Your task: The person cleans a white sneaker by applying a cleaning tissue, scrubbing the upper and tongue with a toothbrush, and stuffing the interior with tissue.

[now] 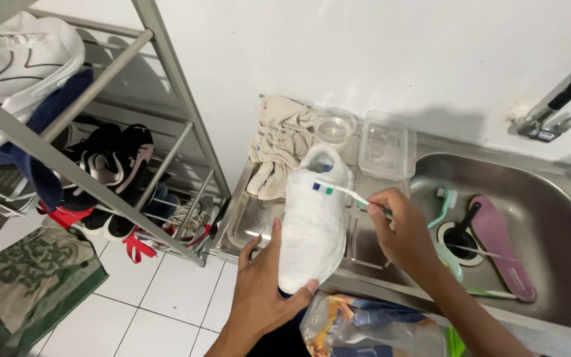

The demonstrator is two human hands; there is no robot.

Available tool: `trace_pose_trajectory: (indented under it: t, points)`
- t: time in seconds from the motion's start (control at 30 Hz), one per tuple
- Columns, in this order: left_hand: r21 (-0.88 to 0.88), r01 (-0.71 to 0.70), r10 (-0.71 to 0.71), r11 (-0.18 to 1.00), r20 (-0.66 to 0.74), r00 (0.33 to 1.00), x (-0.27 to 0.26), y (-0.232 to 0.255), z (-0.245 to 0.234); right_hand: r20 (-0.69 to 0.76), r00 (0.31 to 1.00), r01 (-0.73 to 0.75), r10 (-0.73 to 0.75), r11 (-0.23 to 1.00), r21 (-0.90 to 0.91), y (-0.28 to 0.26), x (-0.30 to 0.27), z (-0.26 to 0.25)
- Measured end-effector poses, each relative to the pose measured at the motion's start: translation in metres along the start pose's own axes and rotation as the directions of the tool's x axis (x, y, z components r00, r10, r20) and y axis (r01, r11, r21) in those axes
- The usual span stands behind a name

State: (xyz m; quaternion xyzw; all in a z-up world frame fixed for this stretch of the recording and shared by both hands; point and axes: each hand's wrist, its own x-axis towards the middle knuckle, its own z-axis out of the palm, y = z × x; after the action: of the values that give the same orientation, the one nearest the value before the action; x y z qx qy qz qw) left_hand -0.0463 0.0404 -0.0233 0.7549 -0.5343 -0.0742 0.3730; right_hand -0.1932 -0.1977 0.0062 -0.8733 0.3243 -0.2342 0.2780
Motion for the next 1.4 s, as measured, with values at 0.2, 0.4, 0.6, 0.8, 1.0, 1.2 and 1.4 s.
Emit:
trace_pose_trajectory:
  t: [0.2,0.4,0.6,0.8,1.0,1.2,1.4]
  points:
    - [0.040,-0.023,0.025,0.999,-0.038,0.999,0.000,0.001,0.000,-0.170,0.985,0.016,-0.011,1.000,0.026,0.026,0.004,-0.006]
    - [0.000,0.010,-0.010,1.000,-0.016,1.000,-0.001,0.001,-0.001,0.208,0.977,-0.050,0.042,0.998,0.034,0.022,0.003,-0.002]
    - [-0.066,0.222,-0.221,0.973,0.029,0.975,-0.005,-0.005,-0.001,0.036,0.996,-0.086,0.083,0.994,0.071,0.030,0.001,-0.012]
    - [-0.102,0.220,-0.222,0.970,-0.002,0.975,-0.005,-0.007,0.001,0.149,0.988,-0.037,0.042,0.999,-0.033,0.036,0.001,-0.002]
    - [-0.004,0.031,-0.031,0.999,-0.039,0.999,-0.002,0.008,0.000,-0.029,0.975,-0.212,0.219,0.966,0.148,0.014,-0.020,-0.027]
    - [0.166,-0.104,0.088,0.981,0.100,0.991,-0.003,0.025,-0.005,0.195,0.895,-0.440,0.401,0.864,0.245,-0.009,-0.070,-0.008]
    - [-0.075,-0.037,0.059,0.996,0.313,0.948,-0.007,0.067,-0.018,0.173,0.936,-0.349,0.306,0.750,0.561,0.000,-0.079,-0.017]
